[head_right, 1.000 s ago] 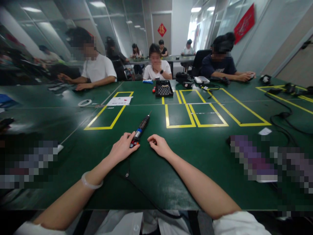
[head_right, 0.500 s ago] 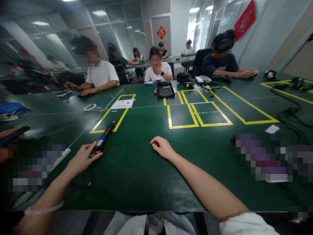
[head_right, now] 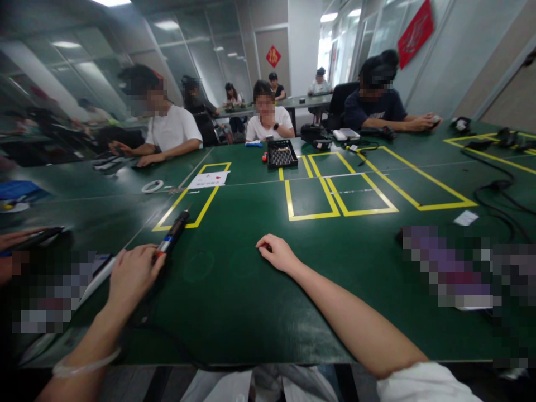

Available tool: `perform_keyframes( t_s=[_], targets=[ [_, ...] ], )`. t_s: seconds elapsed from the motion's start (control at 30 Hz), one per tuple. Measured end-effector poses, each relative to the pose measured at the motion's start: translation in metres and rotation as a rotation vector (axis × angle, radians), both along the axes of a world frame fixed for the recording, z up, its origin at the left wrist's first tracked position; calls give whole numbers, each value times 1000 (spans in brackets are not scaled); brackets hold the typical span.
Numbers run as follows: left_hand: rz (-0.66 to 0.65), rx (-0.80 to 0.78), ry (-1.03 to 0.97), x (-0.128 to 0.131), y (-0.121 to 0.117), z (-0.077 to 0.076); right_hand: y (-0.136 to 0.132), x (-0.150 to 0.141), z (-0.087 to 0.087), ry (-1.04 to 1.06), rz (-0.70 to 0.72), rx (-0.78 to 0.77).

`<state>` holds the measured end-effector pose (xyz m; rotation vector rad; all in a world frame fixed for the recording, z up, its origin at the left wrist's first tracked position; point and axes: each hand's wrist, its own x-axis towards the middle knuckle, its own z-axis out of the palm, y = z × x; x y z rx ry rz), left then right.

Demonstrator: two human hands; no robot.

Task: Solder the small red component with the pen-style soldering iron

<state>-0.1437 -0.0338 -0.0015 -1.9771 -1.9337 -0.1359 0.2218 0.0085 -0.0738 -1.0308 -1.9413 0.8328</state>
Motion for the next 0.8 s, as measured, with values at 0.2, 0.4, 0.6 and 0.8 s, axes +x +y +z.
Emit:
perform_keyframes(
  t_s=[0.2,0.4,0.6,0.8],
  targets=[
    [-241,-215,-575,91,16,7,0,0,0,56,23,-49],
    [-517,-579,-1141,180,40,-18,1,4,1,250,112,-221],
    [-507,-758,-1391,196,48,-35,3,4,-1,357,202,-271],
    [-429,-728,-1539,195,46,-43,5,3,-4,376,146,-281]
  ],
)
